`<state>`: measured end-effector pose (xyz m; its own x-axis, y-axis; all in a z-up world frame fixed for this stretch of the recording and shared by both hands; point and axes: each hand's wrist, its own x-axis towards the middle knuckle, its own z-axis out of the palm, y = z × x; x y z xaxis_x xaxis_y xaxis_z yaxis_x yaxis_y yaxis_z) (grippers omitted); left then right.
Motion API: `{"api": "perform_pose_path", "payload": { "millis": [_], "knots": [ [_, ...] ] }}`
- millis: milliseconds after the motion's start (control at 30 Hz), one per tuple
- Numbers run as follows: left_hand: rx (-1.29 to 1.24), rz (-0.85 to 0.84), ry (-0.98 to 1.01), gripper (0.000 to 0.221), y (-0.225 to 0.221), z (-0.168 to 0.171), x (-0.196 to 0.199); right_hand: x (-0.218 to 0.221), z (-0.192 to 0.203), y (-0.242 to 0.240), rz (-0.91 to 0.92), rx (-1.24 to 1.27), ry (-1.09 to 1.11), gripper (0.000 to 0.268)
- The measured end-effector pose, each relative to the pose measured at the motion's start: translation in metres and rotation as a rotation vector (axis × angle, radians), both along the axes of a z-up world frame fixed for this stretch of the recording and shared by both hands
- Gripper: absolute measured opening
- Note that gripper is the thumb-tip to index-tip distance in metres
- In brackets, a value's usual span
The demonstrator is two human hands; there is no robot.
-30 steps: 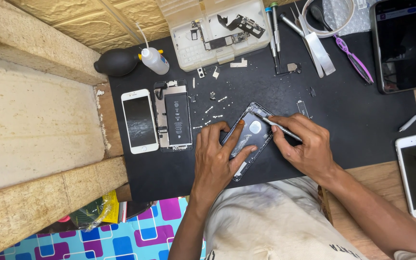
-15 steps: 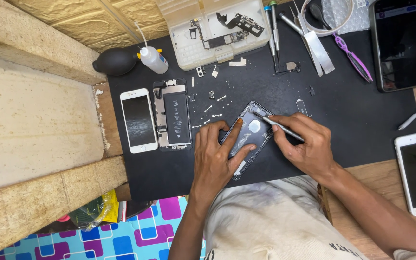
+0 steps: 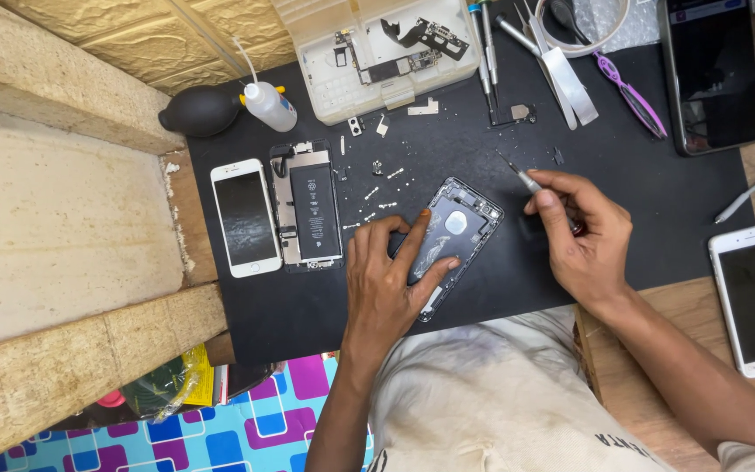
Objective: Using a small tool to inspect and manipulate internal components of a mobile phone chassis on a repair bench.
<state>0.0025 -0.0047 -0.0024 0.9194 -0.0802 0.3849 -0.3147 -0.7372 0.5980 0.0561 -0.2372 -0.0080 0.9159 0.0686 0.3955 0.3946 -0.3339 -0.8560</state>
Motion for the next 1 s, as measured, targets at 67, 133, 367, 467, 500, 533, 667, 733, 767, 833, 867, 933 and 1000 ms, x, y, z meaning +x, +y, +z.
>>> {"api": "perform_pose_path", "payload": {
  "millis": [67,133,367,467,500,533,667,733,767,833,867,933,1000],
  "knots": [
    [0.0,0.0,-0.004,0.055,0.001,0.001,-0.002,0.004,0.005,-0.003,0.0,0.005,0.0,0.019],
    [-0.004,-0.001,-0.01,0.057,0.0,0.001,-0.003,0.005,0.014,-0.008,-0.001,0.007,-0.002,0.019],
    [0.107,0.027,-0.042,0.058,0.001,0.004,-0.005,0.017,0.034,-0.056,-0.232,-0.149,0.107,0.023],
    [0.096,0.027,-0.024,0.058,0.001,0.004,-0.006,0.022,0.034,-0.077,-0.316,-0.412,0.011,0.021],
    [0.096,0.035,-0.01,0.059,0.001,0.004,-0.006,0.024,0.031,-0.084,-0.329,-0.563,-0.061,0.019],
    [0.093,0.032,-0.015,0.059,0.001,0.003,-0.006,0.027,0.029,-0.085,-0.333,-0.566,-0.065,0.019],
    [0.092,0.027,-0.028,0.058,0.002,0.003,-0.006,0.039,0.019,-0.089,-0.239,-0.607,-0.022,0.024],
    [0.088,0.029,-0.03,0.058,0.002,0.002,-0.006,0.042,0.018,-0.09,-0.217,-0.643,-0.032,0.025],
    [0.078,0.028,-0.026,0.058,0.003,0.002,-0.006,0.042,0.019,-0.089,-0.211,-0.654,-0.052,0.025],
    [0.07,0.027,-0.023,0.057,0.003,0.003,-0.006,0.044,0.02,-0.087,-0.205,-0.665,-0.073,0.025],
    [0.072,0.026,-0.013,0.058,0.004,0.003,-0.007,0.045,0.019,-0.085,-0.177,-0.699,-0.112,0.024],
    [0.071,0.021,-0.007,0.058,0.003,0.002,-0.006,0.05,0.016,-0.084,-0.153,-0.736,-0.154,0.023],
    [0.092,0.018,-0.018,0.058,0.003,-0.001,-0.005,0.057,0.01,-0.084,-0.133,-0.794,-0.192,0.025]
  ]
}}
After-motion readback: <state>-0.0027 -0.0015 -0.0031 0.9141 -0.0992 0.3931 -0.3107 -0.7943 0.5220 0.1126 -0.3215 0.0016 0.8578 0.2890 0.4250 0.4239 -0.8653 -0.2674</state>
